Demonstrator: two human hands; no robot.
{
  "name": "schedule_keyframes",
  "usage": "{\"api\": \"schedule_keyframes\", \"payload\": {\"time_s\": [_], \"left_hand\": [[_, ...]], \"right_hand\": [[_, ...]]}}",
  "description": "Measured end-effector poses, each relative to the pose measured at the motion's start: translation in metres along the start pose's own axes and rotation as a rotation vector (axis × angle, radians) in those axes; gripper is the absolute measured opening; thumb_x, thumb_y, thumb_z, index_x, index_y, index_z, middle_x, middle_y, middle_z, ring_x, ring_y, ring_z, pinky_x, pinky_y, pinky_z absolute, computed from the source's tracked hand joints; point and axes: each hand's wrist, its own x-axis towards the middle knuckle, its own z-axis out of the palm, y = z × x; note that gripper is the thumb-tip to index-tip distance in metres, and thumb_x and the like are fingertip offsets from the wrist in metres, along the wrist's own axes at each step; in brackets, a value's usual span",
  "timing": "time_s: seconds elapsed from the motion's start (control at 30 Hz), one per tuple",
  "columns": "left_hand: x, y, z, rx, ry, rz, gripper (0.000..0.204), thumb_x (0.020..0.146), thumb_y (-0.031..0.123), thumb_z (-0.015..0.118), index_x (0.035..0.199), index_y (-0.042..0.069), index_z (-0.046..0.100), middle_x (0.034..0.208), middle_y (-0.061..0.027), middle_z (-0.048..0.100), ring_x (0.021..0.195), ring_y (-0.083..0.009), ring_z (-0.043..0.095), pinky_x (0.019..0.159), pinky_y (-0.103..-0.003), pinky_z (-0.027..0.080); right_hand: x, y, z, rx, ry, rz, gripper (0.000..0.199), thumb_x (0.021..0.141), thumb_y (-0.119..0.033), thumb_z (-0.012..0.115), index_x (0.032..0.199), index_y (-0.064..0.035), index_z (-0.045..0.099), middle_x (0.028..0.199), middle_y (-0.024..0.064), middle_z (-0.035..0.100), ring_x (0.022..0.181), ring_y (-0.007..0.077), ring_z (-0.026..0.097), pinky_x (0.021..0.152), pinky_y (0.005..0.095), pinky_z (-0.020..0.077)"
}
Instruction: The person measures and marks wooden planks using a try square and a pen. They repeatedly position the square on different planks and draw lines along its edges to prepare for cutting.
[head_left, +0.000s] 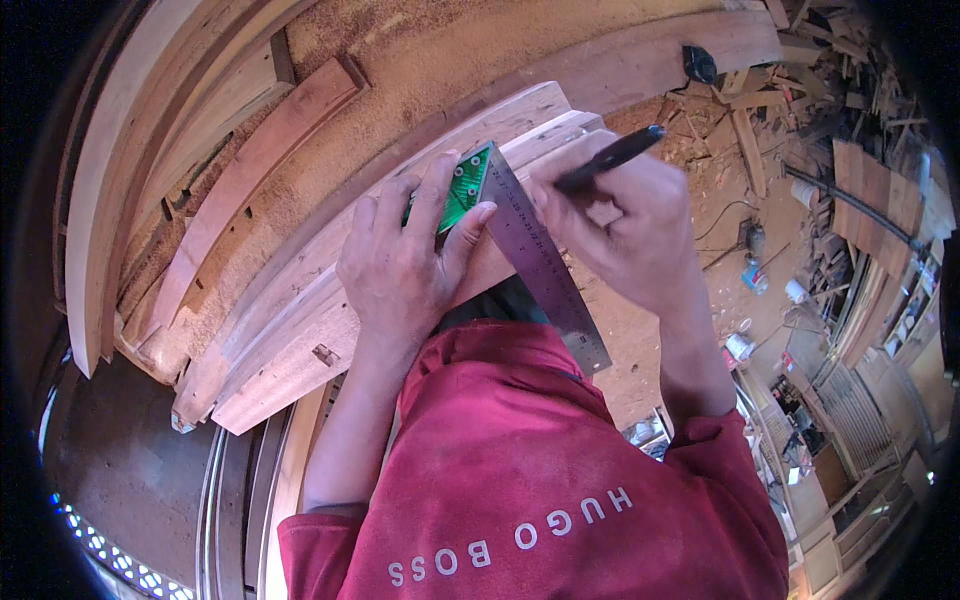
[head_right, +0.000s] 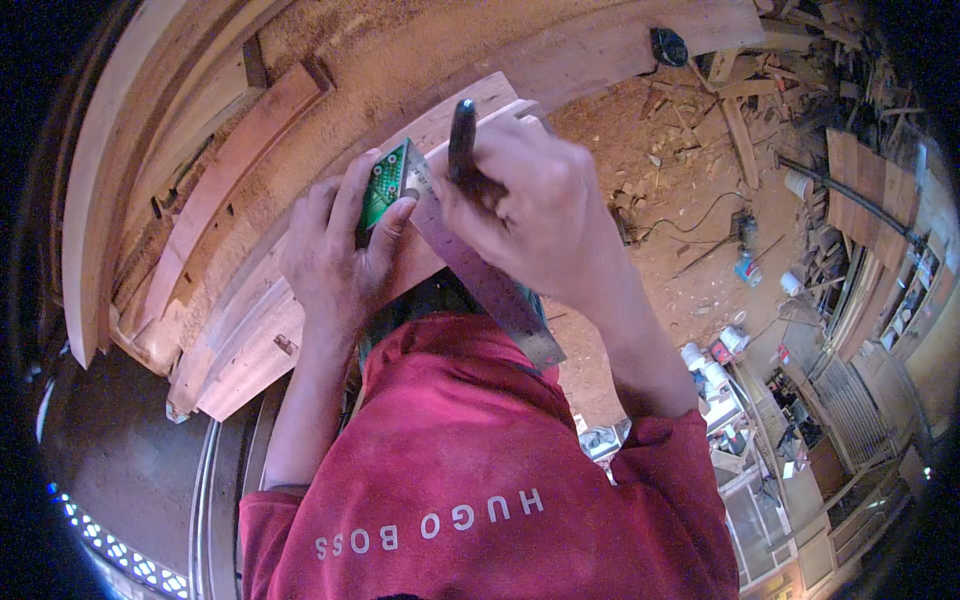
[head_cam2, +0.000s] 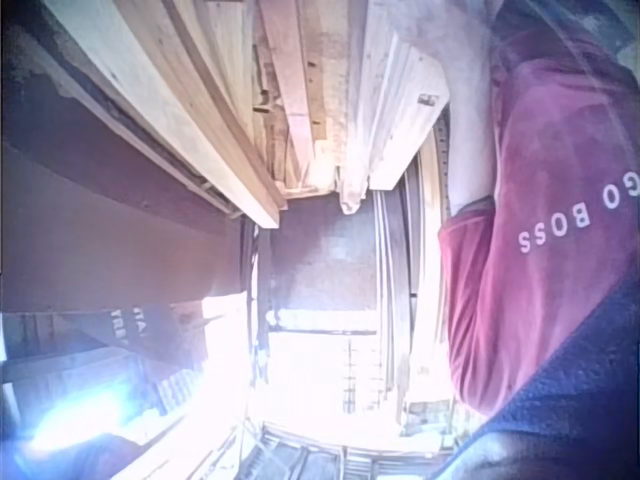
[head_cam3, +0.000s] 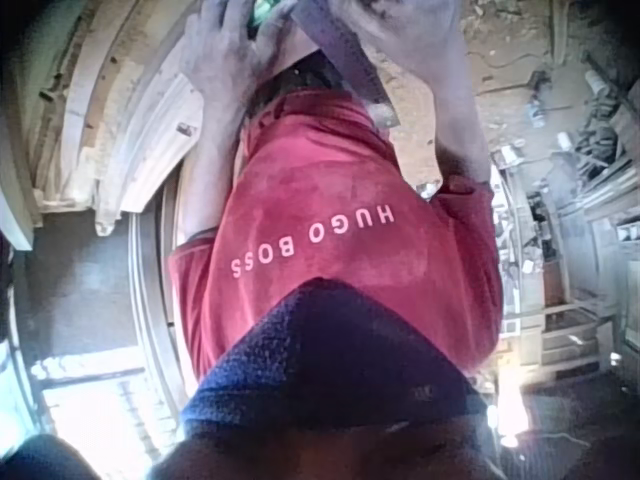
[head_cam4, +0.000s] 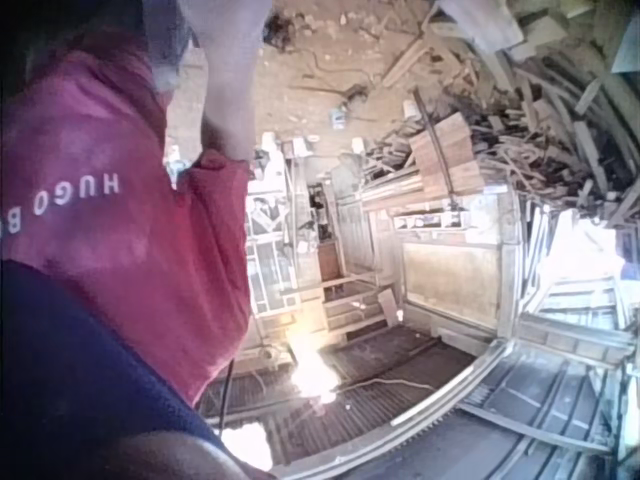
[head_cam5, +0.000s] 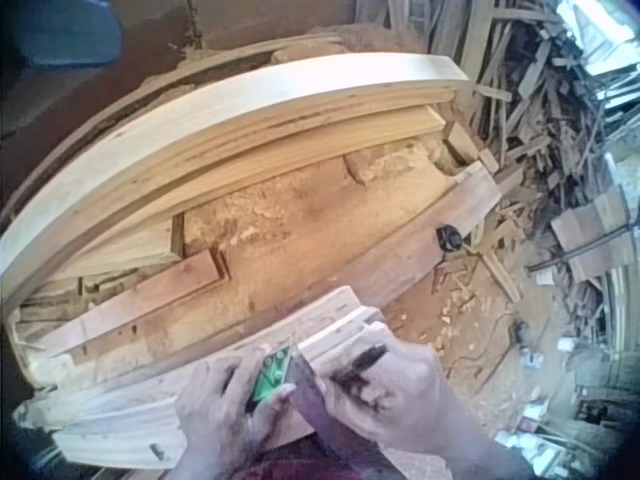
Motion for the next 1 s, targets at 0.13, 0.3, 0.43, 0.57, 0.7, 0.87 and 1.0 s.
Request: {"api": "schedule_keyframes", "payload": {"time_s": [0.13,0.3,0.43,0.57,0.7,0.87,1.0], "left_hand": [[0.001,0.001,-0.001,-0.016,0.001,-0.003,0.051,0.086,0.049,0.071,0.126,0.016,0.068,0.100,-0.0054,0.065,0.082,-0.0234,0.061,0.068,-0.035,0.052],[0.000,0.002,-0.001,-0.028,-0.009,-0.027,0.051,0.086,0.049,0.072,0.126,0.018,0.067,0.100,-0.0066,0.066,0.087,-0.0248,0.064,0.072,-0.037,0.053],[0.000,0.003,-0.001,-0.044,-0.008,-0.043,0.050,0.087,0.047,0.072,0.127,0.018,0.067,0.101,-0.0081,0.067,0.090,-0.0268,0.066,0.074,-0.038,0.054],[0.004,0.007,-0.005,-0.045,-0.027,-0.047,0.049,0.088,0.047,0.071,0.127,0.017,0.066,0.100,-0.0093,0.068,0.089,-0.0283,0.067,0.075,-0.039,0.054],[0.003,0.007,-0.004,-0.036,-0.040,-0.051,0.050,0.088,0.047,0.070,0.128,0.017,0.066,0.100,-0.0099,0.068,0.089,-0.0289,0.067,0.075,-0.039,0.054],[0.000,0.009,-0.004,-0.016,-0.021,-0.051,0.051,0.088,0.049,0.070,0.128,0.017,0.066,0.101,-0.0085,0.067,0.089,-0.0274,0.065,0.073,-0.039,0.053],[0.000,0.008,-0.005,-0.031,0.044,-0.009,0.050,0.089,0.049,0.070,0.126,0.016,0.066,0.100,-0.0058,0.065,0.084,-0.0240,0.063,0.070,-0.037,0.052]], "right_hand": [[0.010,0.009,0.005,0.054,0.119,-0.236,0.012,0.080,0.001,0.074,0.091,-0.0016,0.068,0.085,0.0136,0.067,0.077,0.0266,0.068,0.066,0.0356,0.0541],[-0.035,0.000,0.007,0.030,0.158,-0.116,0.015,0.080,0.002,0.075,0.094,-0.0011,0.071,0.094,0.0128,0.071,0.086,0.0262,0.071,0.075,0.0335,0.0569],[-0.052,0.003,0.005,0.041,0.215,-0.100,0.017,0.080,0.003,0.075,0.097,-0.0007,0.072,0.100,0.0145,0.072,0.094,0.0271,0.072,0.080,0.0339,0.0579],[-0.044,0.003,0.008,0.042,0.191,-0.114,0.019,0.081,0.004,0.074,0.100,0.0006,0.071,0.101,0.0159,0.072,0.095,0.0283,0.072,0.079,0.0344,0.0581],[-0.065,0.002,0.004,-0.007,0.140,-0.076,0.020,0.081,0.003,0.074,0.100,0.0018,0.070,0.102,0.0167,0.071,0.093,0.0299,0.072,0.079,0.0348,0.0582],[-0.126,-0.010,-0.017,-0.036,0.007,0.102,0.019,0.080,0.003,0.074,0.099,0.0018,0.071,0.101,0.0174,0.071,0.090,0.0307,0.072,0.077,0.0354,0.0581],[-0.134,-0.020,-0.031,-0.081,0.219,0.100,0.018,0.081,0.002,0.075,0.098,0.0016,0.071,0.099,0.0164,0.072,0.090,0.0278,0.072,0.079,0.0339,0.0572]]}}
